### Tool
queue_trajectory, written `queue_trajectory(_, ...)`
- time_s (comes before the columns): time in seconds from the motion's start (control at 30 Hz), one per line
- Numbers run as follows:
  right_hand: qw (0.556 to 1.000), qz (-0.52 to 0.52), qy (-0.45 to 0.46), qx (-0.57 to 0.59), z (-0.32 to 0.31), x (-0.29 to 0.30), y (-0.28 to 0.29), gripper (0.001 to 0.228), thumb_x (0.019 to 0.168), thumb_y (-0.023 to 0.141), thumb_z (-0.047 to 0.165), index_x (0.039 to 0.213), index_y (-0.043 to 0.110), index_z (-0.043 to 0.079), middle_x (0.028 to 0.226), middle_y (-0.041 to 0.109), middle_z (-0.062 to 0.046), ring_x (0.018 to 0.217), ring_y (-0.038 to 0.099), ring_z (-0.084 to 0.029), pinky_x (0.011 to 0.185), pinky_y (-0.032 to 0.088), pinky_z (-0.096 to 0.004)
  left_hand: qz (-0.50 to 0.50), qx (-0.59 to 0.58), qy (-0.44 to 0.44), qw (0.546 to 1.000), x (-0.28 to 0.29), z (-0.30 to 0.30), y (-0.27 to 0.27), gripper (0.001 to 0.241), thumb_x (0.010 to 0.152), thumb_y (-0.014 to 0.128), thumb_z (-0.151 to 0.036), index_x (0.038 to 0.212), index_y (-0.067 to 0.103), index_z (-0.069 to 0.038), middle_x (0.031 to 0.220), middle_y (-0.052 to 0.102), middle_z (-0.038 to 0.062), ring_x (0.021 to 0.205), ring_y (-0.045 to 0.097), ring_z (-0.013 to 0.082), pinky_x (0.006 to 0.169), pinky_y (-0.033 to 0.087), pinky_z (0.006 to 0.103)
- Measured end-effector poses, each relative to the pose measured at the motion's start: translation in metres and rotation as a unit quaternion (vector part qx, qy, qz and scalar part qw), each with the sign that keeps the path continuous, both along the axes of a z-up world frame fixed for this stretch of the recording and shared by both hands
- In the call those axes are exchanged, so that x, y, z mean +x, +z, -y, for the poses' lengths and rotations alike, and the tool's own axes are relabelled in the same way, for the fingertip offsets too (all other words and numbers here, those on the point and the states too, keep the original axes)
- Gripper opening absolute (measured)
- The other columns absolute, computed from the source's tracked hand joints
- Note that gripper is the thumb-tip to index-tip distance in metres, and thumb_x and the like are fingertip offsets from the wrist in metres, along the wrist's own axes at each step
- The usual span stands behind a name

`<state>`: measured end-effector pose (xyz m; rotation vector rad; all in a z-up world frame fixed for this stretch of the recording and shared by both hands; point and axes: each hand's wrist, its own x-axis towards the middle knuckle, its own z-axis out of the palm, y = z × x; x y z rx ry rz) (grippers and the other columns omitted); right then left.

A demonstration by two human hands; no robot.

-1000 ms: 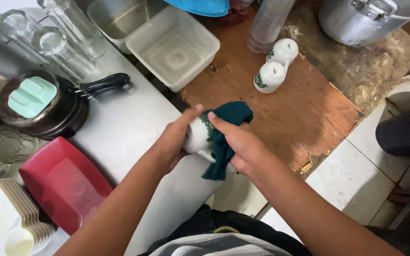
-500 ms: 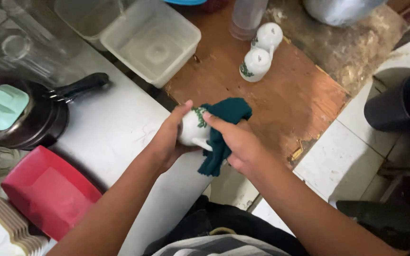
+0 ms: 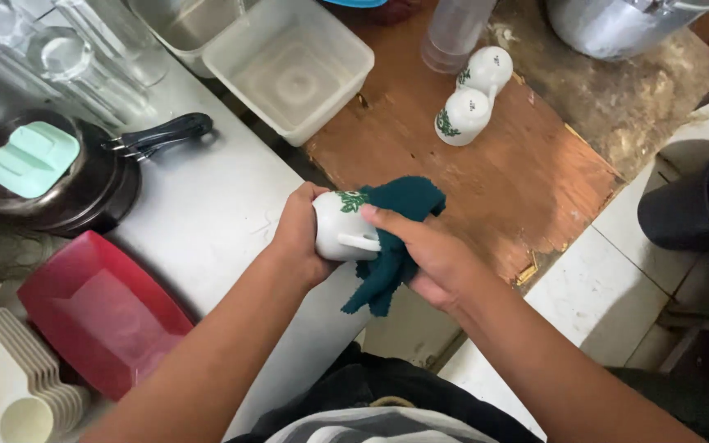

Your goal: Wiping and drying various cups and bowls with a cloth at a counter.

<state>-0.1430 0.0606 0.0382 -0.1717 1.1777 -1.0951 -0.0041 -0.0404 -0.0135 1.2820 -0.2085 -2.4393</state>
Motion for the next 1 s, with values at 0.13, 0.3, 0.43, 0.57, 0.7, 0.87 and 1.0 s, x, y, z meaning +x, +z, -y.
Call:
queue_trajectory(0.13, 0.999, -0.011, 0.023, 0.036, 0.009, -0.008, -0.018, 0.043, 0.082, 0.077, 0.026, 0.121, 0.067, 0.009, 0.107, 0.073, -0.009, 0.094, 0.070, -0.025, 0.078, 0.059, -0.047, 0.014, -0.015, -0.021, 1.000, 0.003, -0.003, 0.021, 0.042, 0.089, 0.049, -0.044, 0.104, 0.065, -0.009, 0.096, 0.070, 0.011, 0.088, 0.069, 0.0290, 0.083, 0.058, 0.0459)
queue_trajectory(0.3, 0.996, 0.038, -0.067, 0.049, 0.011, 0.001, -0.032, 0.028, 0.089, 0.074, 0.028, 0.111, 0.068, 0.011, 0.104, 0.071, -0.007, 0.093, 0.068, -0.024, 0.082, 0.056, -0.048, 0.143, -0.370, -0.033, 0.918, 0.010, -0.015, 0.007, 0.053, 0.089, 0.069, -0.047, 0.110, 0.076, 0.002, 0.103, 0.073, 0.011, 0.090, 0.066, 0.0186, 0.082, 0.053, 0.0350)
queue_trajectory(0.43, 0.986, 0.102, -0.127, 0.032, 0.006, -0.003, -0.036, 0.022, 0.091, 0.072, 0.027, 0.106, 0.068, 0.012, 0.106, 0.072, -0.005, 0.097, 0.069, -0.024, 0.089, 0.057, -0.045, 0.109, -0.410, -0.138, 0.895, 0.020, -0.008, 0.035, 0.052, 0.081, 0.073, -0.045, 0.121, 0.070, -0.012, 0.109, 0.075, 0.005, 0.092, 0.070, 0.0144, 0.083, 0.056, 0.0307)
queue_trajectory(0.57, 0.991, 0.115, -0.072, -0.004, 0.006, 0.003, -0.006, 0.034, 0.089, 0.071, 0.032, 0.114, 0.067, 0.008, 0.107, 0.073, -0.008, 0.096, 0.071, -0.024, 0.087, 0.058, -0.042, 0.127, -0.287, -0.180, 0.932, 0.020, -0.001, 0.038, 0.047, 0.079, 0.071, -0.042, 0.118, 0.069, -0.015, 0.107, 0.073, 0.009, 0.091, 0.070, 0.0224, 0.084, 0.057, 0.0386)
queue_trajectory(0.7, 0.986, -0.098, 0.113, -0.072, 0.007, 0.006, 0.006, 0.041, 0.085, 0.075, 0.024, 0.121, 0.065, 0.008, 0.106, 0.072, -0.007, 0.089, 0.069, -0.020, 0.068, 0.060, -0.039, -0.002, 0.018, -0.035, 0.999, 0.024, 0.005, 0.035, 0.042, 0.085, 0.051, -0.046, 0.113, 0.066, -0.019, 0.105, 0.069, 0.009, 0.092, 0.066, 0.0304, 0.086, 0.055, 0.0513)
queue_trajectory(0.87, 0.937, -0.322, 0.138, -0.009, 0.002, 0.014, 0.019, 0.045, 0.087, 0.080, 0.022, 0.126, 0.061, 0.008, 0.100, 0.067, -0.014, 0.075, 0.064, -0.026, 0.055, 0.051, -0.040, 0.003, 0.015, -0.028, 0.999, 0.023, -0.012, 0.040, 0.038, 0.091, 0.051, -0.046, 0.116, 0.065, -0.020, 0.111, 0.068, 0.006, 0.097, 0.063, 0.0247, 0.091, 0.052, 0.0476)
queue_trajectory(1.0, 0.995, -0.097, 0.018, 0.000, 0.003, 0.002, -0.005, 0.040, 0.083, 0.074, 0.028, 0.116, 0.067, 0.007, 0.101, 0.074, -0.009, 0.080, 0.073, -0.020, 0.059, 0.057, -0.038, 0.048, -0.124, -0.068, 0.989, 0.028, -0.027, 0.038, 0.041, 0.091, 0.049, -0.048, 0.116, 0.064, -0.019, 0.112, 0.071, 0.006, 0.100, 0.071, 0.0247, 0.092, 0.056, 0.0508)
